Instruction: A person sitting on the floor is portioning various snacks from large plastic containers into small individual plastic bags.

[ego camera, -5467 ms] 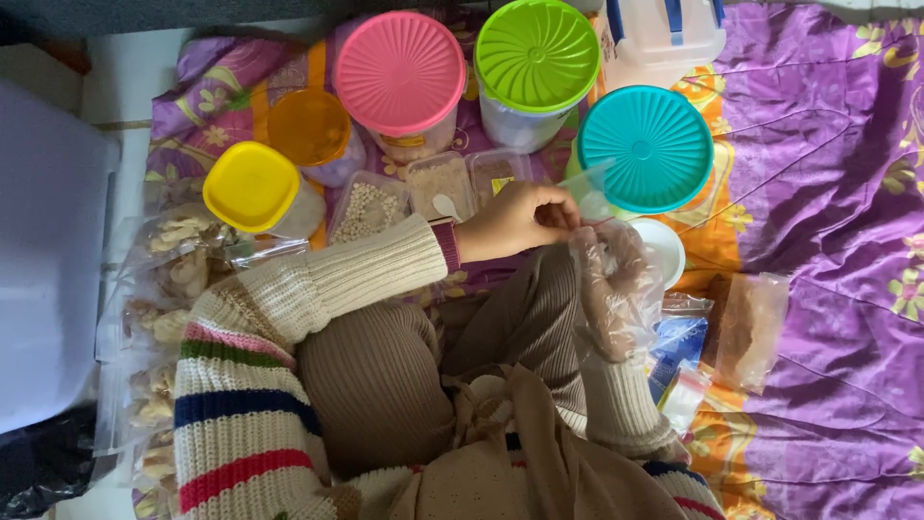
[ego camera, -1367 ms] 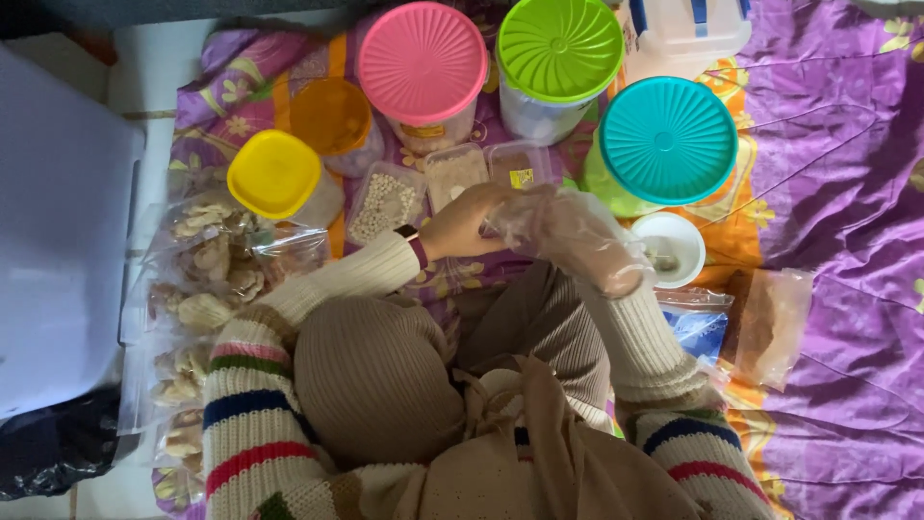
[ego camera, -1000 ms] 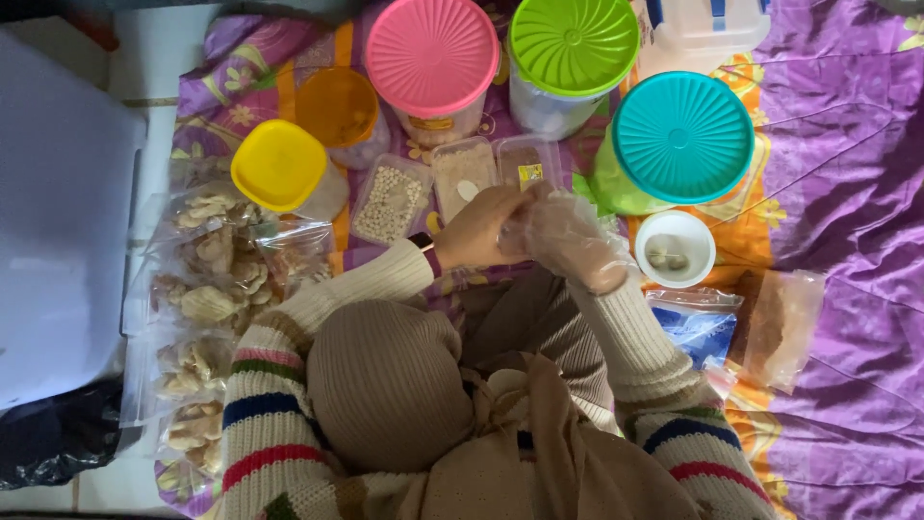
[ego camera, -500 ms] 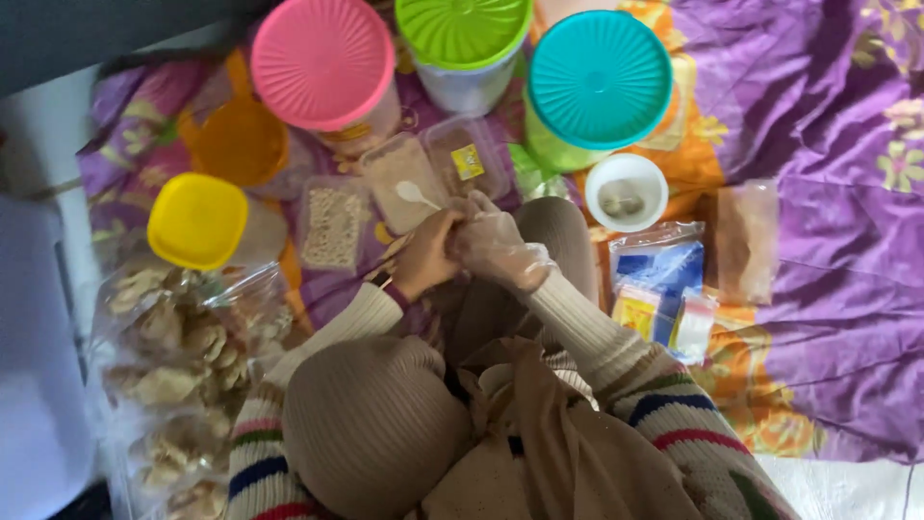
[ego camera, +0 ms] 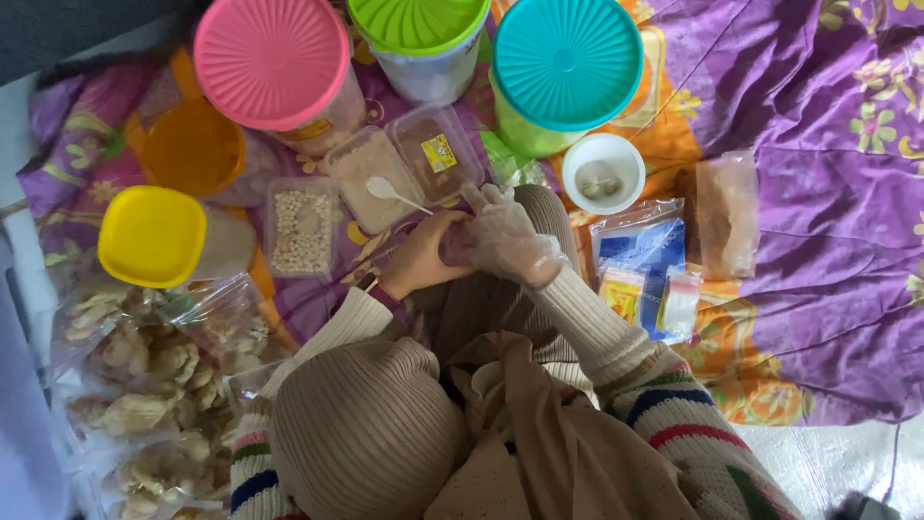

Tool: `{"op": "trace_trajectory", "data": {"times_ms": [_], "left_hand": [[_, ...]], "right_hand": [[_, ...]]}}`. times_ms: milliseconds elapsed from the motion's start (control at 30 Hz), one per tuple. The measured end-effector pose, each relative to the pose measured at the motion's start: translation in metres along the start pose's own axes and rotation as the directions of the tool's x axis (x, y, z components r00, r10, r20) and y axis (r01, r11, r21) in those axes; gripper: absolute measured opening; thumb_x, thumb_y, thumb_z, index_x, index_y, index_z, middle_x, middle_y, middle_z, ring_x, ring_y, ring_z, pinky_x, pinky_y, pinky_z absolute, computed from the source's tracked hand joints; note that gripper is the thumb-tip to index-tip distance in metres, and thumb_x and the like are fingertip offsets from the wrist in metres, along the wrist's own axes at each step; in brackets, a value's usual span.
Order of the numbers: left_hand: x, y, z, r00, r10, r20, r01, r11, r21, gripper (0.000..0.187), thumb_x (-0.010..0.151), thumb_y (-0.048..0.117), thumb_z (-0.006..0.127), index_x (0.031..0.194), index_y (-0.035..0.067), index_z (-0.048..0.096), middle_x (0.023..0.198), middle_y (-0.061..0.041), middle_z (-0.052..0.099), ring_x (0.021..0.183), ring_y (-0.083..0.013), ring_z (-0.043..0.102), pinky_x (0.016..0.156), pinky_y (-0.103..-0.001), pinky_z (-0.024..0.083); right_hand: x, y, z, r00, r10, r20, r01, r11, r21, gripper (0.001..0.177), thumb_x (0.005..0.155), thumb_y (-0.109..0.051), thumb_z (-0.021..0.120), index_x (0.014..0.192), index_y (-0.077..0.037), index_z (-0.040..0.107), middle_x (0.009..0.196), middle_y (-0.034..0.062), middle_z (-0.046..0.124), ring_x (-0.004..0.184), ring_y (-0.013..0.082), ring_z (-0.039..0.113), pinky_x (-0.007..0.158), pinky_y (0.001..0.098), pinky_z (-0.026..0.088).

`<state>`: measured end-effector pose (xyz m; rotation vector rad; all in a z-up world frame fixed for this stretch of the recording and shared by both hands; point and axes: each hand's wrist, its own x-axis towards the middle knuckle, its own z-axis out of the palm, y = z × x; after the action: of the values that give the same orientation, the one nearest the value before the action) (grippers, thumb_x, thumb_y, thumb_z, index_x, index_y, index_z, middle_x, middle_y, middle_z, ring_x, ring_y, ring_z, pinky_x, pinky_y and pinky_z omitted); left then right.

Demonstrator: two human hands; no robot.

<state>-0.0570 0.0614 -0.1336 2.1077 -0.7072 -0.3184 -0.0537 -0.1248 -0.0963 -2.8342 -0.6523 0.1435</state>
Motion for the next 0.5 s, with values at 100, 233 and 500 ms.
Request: {"op": "trace_trajectory", "data": {"times_ms": [100, 233, 500], "left_hand": [[0.0, -0.004, 0.006, 0.996, -0.037, -0.083, 0.034, 0.999, -0.037, 0.065, 0.074, 0.026, 0.088, 0.131, 0.014, 0.059, 0.12, -0.01, 0.068, 0.119, -0.0329, 0.063, 0.103, -0.046, 0.05], [0.001, -0.021, 0.02, 0.95, 0.075, -0.304, -0.088, 0.996, -0.029, 0.051, 0.077, 0.032, 0.091, 0.118, 0.017, 0.064, 0.102, -0.008, 0.073, 0.101, -0.0289, 0.071, 0.087, -0.04, 0.057], [0.004, -0.008, 0.002, 0.944, 0.058, -0.324, -0.073, 0.997, -0.036, 0.049, 0.084, 0.039, 0.086, 0.122, 0.015, 0.064, 0.108, -0.004, 0.077, 0.106, -0.0225, 0.072, 0.093, -0.036, 0.055]], "right_hand": [[-0.021, 0.018, -0.001, 0.996, 0.067, -0.066, -0.061, 0.993, 0.1, 0.061, 0.078, -0.05, 0.065, 0.122, -0.008, 0.066, 0.117, 0.0071, 0.066, 0.103, 0.0272, 0.057, 0.086, 0.0438, 0.058], [-0.044, 0.07, -0.014, 0.972, 0.171, -0.158, -0.128, 0.96, 0.25, 0.04, 0.088, -0.037, 0.064, 0.12, -0.016, 0.07, 0.114, 0.0035, 0.071, 0.101, 0.0285, 0.064, 0.088, 0.0435, 0.057], [-0.084, 0.361, 0.138, 0.878, 0.098, -0.469, -0.317, 0.853, -0.415, 0.038, 0.073, -0.036, 0.082, 0.11, -0.027, 0.081, 0.087, 0.0021, 0.068, 0.083, 0.0225, 0.068, 0.073, 0.0389, 0.058]]}}
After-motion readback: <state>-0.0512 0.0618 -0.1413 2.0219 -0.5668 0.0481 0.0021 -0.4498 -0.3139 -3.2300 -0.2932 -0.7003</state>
